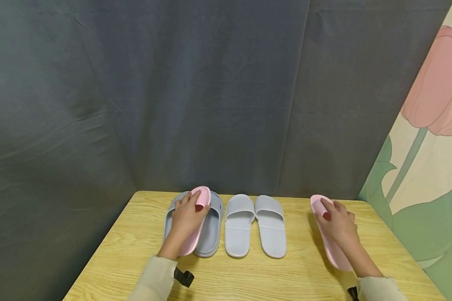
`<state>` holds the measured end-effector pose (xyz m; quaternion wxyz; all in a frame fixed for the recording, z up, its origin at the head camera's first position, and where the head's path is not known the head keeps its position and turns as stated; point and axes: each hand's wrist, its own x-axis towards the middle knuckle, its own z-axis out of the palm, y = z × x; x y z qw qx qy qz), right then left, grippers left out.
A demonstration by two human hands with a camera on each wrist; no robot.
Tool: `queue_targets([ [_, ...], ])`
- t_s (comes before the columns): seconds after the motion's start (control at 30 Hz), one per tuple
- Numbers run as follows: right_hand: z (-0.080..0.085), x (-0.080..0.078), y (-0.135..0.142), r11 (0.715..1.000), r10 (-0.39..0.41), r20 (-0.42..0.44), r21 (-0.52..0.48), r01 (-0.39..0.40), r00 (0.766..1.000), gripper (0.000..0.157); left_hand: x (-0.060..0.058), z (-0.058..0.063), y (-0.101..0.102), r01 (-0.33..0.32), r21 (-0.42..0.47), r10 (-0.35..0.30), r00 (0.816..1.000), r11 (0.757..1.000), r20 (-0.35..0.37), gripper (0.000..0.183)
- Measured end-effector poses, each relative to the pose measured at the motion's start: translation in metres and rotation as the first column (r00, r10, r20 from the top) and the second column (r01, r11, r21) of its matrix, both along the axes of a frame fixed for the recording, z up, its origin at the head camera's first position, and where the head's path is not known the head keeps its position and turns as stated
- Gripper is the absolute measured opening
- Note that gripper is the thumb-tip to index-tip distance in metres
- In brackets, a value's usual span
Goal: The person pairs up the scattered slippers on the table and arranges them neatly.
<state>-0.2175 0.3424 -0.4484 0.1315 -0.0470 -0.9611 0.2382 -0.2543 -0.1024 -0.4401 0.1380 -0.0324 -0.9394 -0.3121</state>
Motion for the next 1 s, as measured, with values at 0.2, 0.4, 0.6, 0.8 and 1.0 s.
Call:
queue_targets([
  [0.2, 0.000, -0.001, -0.001, 1.000, -0.001, 0.013, 0.009, 0.000, 1.000, 0.063, 0.000, 0.001, 0.009, 0.018, 0.018, -0.018, 1.000, 1.000, -0.008, 0.064],
  [0.4, -0.001, -0.001, -0.002, 1.000, -0.001, 0.031, 0.015, 0.001, 1.000, 0.064, 0.000, 0.002, 0.018, 0.030, 0.029, -0.030, 1.000, 0.999, -0.007, 0.064],
  [0.6, 0.001, -0.001, -0.004, 1.000, 0.003, 0.032, 0.016, -0.003, 0.999, 0.064, -0.001, 0.001, 0.026, 0.041, 0.035, -0.040, 0.999, 0.999, -0.020, 0.063],
  [0.8, 0.001, -0.001, -0.005, 1.000, 0.005, 0.033, 0.016, -0.006, 0.999, 0.064, -0.002, -0.002, 0.034, 0.044, 0.034, -0.043, 0.999, 0.998, -0.031, 0.063],
  [1.0, 0.001, -0.001, -0.007, 1.000, 0.011, 0.029, 0.020, -0.011, 1.000, 0.063, 0.000, -0.001, 0.042, 0.060, 0.039, -0.058, 0.997, 0.997, -0.045, 0.062],
])
